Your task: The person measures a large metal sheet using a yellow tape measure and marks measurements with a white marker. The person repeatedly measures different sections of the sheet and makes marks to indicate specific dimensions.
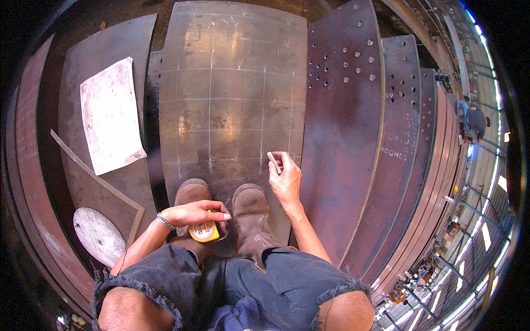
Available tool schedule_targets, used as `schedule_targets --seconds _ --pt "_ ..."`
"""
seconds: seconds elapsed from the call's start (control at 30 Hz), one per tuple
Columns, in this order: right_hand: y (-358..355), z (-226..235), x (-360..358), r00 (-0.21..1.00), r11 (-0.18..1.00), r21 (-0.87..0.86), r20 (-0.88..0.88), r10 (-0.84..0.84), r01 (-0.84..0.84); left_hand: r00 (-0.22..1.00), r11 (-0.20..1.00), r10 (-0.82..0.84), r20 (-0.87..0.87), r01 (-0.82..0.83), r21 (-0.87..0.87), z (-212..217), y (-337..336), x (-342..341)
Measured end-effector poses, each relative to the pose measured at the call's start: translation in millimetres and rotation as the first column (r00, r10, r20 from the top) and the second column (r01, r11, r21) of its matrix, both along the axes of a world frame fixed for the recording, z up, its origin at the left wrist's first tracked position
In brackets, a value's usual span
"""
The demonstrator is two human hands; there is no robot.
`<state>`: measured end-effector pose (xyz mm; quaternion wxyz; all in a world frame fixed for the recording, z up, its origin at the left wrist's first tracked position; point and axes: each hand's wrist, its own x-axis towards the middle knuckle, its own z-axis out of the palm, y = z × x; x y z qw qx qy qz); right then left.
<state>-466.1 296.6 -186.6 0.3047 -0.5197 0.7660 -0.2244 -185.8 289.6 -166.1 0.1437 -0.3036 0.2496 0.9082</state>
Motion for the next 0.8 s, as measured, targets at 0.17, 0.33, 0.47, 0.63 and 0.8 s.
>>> schedule_targets --seconds 0.17,0.33,0.47,0.63,0.8 --pt "-0.7 -3.8 3.7 0.992 0.999 -0.019 -0.119 0.041 -0.044 1.000 1.000 -0.005 0.007 0.005 0.009 1.4 -1.3 -0.8" --pt "-12.4 -5.2 11.2 0.997 1.000 0.003 -0.070 0.031 -0.031 1.000 1.000 0.002 -0.003 -0.002 0.014 -0.1 -0.2 -0.1" --pt "-13.2 -5.6 21.8 0.998 0.997 -0.046 -0.024 0.066 -0.067 1.000 1.000 -0.027 -0.008 0.027 -0.010 -2.0 -0.6 -1.0" --pt "2.4 -7.4 27.0 0.986 0.985 -0.025 -0.003 0.168 -0.168 1.000 1.000 -0.005 -0.006 0.005 -0.003 -2.1 1.5 0.5" --pt "18.1 -9.5 10.2 0.987 0.989 -0.046 -0.089 0.136 -0.140 1.000 1.000 -0.002 -0.014 0.002 -0.002 -0.4 0.6 -0.6"
